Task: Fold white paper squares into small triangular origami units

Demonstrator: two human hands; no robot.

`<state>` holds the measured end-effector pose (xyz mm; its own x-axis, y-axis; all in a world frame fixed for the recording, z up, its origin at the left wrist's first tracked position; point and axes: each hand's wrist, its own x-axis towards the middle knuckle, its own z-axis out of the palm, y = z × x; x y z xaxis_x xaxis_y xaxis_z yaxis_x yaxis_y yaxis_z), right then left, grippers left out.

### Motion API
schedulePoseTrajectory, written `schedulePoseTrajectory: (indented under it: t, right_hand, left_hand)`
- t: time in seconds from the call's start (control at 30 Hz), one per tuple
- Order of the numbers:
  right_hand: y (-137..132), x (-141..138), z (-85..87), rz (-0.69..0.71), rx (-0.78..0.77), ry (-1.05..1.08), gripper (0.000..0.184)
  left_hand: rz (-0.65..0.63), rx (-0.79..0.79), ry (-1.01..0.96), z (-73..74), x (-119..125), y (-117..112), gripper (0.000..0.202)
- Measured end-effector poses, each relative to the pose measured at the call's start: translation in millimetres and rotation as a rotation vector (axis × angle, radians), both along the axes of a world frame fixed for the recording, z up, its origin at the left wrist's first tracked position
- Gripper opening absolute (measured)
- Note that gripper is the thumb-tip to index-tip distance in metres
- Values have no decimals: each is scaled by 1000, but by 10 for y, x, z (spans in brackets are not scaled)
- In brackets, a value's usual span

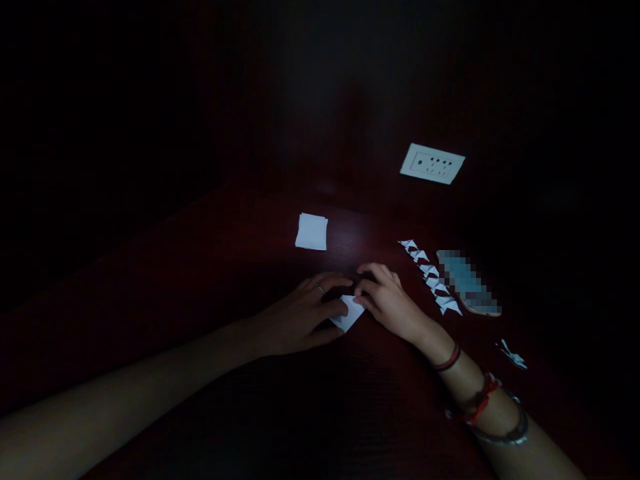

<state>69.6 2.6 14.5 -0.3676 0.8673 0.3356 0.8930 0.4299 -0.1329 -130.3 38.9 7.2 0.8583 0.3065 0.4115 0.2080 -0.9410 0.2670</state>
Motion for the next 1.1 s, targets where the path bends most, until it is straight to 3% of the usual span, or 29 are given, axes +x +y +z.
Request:
schedulePoseTrajectory:
  t: [0.2,0.37,0.57,0.9,1.1]
  right_hand:
    - [14,32,-12,-11,-43,15,7]
    - [9,38,5,-9,-53,30,7]
    - [7,24,22,1,-58,53,7]
    - [-9,33,20,29,-49,-20,14]
    - [-27,36,21,96,-58,-102,27]
  left_hand:
    - [159,23,-46,22,-47,153,12]
    - [84,110,-12,-34,-54,186,24]
    - [2,130,84,-59,-40,151,23]
    - [75,14,46,-129,-39,204,18]
    - [88,-47,18,-157,-25,220,36]
